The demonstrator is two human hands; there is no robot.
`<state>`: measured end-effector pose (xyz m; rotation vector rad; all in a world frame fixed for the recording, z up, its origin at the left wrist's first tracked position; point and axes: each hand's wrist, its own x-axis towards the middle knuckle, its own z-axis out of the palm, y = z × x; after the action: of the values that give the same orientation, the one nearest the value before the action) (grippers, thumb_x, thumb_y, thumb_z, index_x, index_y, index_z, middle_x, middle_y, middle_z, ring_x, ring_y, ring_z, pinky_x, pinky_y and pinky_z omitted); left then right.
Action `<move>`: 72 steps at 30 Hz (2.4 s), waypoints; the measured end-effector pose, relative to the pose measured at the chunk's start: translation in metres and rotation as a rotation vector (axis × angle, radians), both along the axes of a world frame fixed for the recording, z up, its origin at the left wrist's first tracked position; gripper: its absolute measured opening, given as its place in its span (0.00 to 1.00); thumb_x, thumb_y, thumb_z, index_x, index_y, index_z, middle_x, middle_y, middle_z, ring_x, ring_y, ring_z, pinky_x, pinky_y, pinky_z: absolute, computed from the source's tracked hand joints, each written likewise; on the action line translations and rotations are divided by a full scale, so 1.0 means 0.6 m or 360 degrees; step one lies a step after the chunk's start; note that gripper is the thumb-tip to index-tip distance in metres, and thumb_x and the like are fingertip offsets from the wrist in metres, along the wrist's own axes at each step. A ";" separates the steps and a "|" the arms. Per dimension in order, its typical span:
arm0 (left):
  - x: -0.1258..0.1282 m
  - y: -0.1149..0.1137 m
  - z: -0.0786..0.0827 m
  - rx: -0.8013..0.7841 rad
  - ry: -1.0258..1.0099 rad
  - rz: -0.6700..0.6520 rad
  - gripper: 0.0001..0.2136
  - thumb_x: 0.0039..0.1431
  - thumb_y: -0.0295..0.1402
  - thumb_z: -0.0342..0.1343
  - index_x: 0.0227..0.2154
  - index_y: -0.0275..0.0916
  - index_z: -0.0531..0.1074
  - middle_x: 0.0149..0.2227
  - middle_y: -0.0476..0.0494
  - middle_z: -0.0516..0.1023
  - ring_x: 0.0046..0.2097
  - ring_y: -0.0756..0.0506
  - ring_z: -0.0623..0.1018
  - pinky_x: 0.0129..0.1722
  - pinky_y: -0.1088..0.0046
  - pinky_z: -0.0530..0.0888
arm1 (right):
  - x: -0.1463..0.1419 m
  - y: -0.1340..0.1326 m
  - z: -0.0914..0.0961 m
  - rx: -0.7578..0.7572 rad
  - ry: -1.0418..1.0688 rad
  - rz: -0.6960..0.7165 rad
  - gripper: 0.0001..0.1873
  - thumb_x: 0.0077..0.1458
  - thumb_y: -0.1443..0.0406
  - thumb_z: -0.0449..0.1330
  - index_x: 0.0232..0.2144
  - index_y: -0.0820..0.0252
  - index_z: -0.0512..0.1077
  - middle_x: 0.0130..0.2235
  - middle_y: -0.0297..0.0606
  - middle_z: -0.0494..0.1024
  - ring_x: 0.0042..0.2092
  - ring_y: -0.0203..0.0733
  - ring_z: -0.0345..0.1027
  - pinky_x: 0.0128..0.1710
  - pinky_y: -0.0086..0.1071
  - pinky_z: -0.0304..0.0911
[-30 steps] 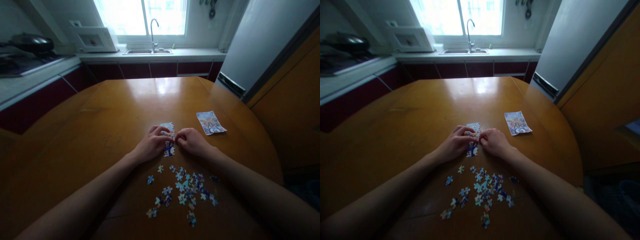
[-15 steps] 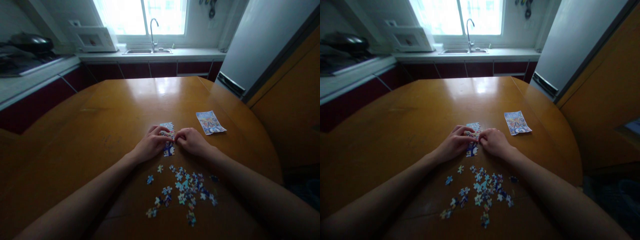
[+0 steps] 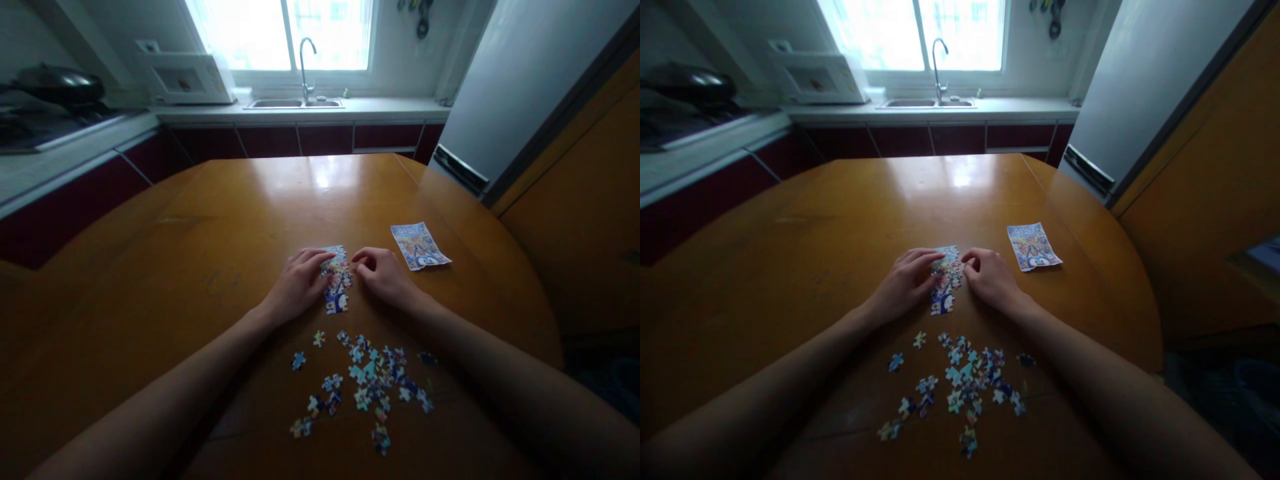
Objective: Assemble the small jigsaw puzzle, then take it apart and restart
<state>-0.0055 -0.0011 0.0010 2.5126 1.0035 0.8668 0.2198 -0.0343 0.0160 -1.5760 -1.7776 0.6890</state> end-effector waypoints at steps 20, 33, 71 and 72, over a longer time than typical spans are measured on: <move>-0.001 -0.007 0.011 0.0061 0.0104 -0.0345 0.11 0.65 0.30 0.59 0.47 0.52 0.80 0.54 0.45 0.75 0.57 0.41 0.70 0.58 0.53 0.70 | -0.011 -0.015 0.015 -0.0114 -0.0391 0.0043 0.10 0.56 0.59 0.67 0.26 0.57 0.78 0.29 0.35 0.80 0.30 0.38 0.70 0.29 0.31 0.54; -0.004 -0.002 0.005 0.0007 -0.0028 -0.0423 0.06 0.64 0.36 0.62 0.41 0.53 0.82 0.51 0.46 0.78 0.53 0.41 0.74 0.54 0.55 0.73 | -0.011 -0.016 0.017 -0.0135 -0.0401 0.0037 0.08 0.55 0.61 0.67 0.26 0.56 0.77 0.29 0.35 0.81 0.32 0.38 0.71 0.30 0.31 0.56; -0.004 0.003 -0.002 -0.0031 -0.0019 -0.0445 0.06 0.64 0.37 0.62 0.41 0.53 0.83 0.47 0.46 0.80 0.50 0.43 0.75 0.52 0.59 0.72 | 0.008 -0.110 0.119 -0.0496 -0.1251 0.0908 0.04 0.45 0.67 0.70 0.27 0.59 0.79 0.31 0.43 0.83 0.32 0.48 0.78 0.27 0.33 0.58; -0.004 0.003 -0.002 -0.0031 -0.0023 -0.0444 0.06 0.64 0.37 0.62 0.41 0.53 0.83 0.47 0.46 0.80 0.49 0.43 0.75 0.51 0.59 0.72 | 0.007 -0.110 0.123 -0.0511 -0.1266 0.0930 0.04 0.45 0.67 0.70 0.28 0.60 0.79 0.32 0.43 0.83 0.33 0.49 0.78 0.27 0.33 0.59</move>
<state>-0.0076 0.0006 0.0001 2.5447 0.6315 0.7843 0.2240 -0.1003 0.0897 -1.6701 -2.9082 0.6748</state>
